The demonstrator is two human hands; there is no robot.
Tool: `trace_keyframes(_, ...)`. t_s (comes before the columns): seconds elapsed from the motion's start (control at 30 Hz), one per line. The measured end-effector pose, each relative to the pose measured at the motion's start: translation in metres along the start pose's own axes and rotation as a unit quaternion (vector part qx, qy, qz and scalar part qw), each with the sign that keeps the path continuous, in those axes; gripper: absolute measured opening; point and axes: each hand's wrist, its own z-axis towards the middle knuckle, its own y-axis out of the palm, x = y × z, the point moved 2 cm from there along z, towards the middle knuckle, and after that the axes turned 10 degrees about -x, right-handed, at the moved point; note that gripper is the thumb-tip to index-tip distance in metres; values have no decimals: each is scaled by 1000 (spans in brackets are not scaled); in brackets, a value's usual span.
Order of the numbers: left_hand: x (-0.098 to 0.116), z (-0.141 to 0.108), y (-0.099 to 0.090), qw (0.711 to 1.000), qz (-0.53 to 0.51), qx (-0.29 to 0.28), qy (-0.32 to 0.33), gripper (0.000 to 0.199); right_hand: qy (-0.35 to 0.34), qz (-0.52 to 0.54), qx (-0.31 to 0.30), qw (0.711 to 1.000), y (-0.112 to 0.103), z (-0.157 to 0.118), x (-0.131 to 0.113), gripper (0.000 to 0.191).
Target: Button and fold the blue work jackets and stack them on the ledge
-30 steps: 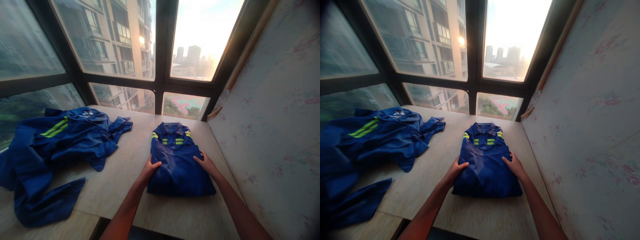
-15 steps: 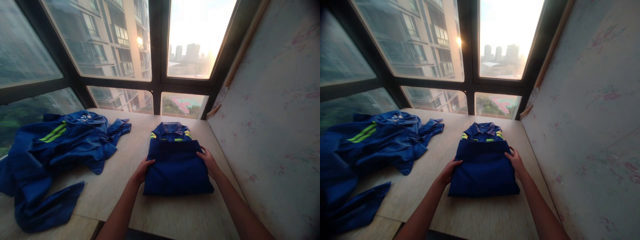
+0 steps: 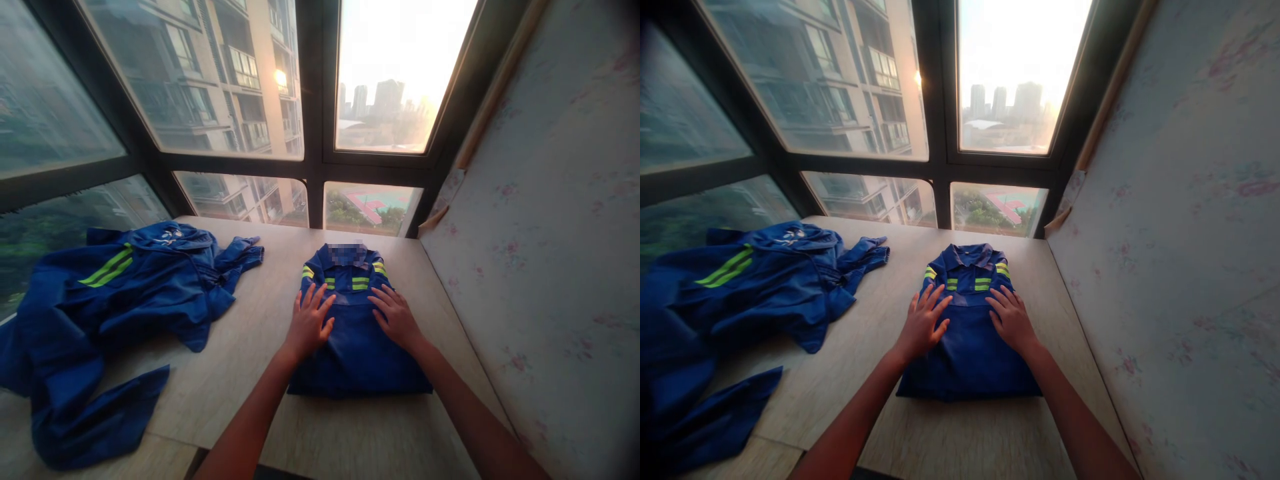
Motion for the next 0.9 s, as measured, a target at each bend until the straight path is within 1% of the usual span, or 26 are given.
trace_keyframes(0.03, -2, 3, 6, 999, 14, -41, 13, 51, 0, -1, -23, 1000, 5, 2, 2, 40)
trace_keyframes(0.1, -13, 7, 19, 994, 11, -104, 7, 53, 8, 4, -52, 999, 16, 2, 9, 42)
trace_keyframes(0.17, -23, 6, 31, 992, -4, -122, -9, 55, 10, 6, -60, 998, 24, -1, 15, 45)
trace_keyframes(0.23, -28, 2, 39, 994, -9, -110, -12, 56, 6, 1, -59, 998, 30, -7, 18, 46)
trace_keyframes(0.33, -25, -11, 43, 995, -3, -98, -8, 56, -2, -10, -58, 998, 32, -19, 15, 46)
trace_keyframes(0.6, -6, -66, 40, 996, 38, -79, 0, 58, -25, -28, -51, 998, 34, -64, -7, 49)
trace_keyframes(0.67, -2, -75, 38, 996, 49, -80, -4, 57, -30, -33, -56, 997, 30, -69, -13, 50)
trace_keyframes(0.77, 8, -80, 32, 994, 68, -85, -22, 59, -31, -43, -55, 997, 17, -72, -27, 53)
trace_keyframes(0.83, 21, -79, 26, 994, 77, -75, -34, 61, -40, -49, -51, 997, 8, -74, -39, 56)
trace_keyframes(0.9, 36, -76, 21, 995, 79, -58, -20, 63, -62, -54, -56, 995, 4, -76, -51, 58)
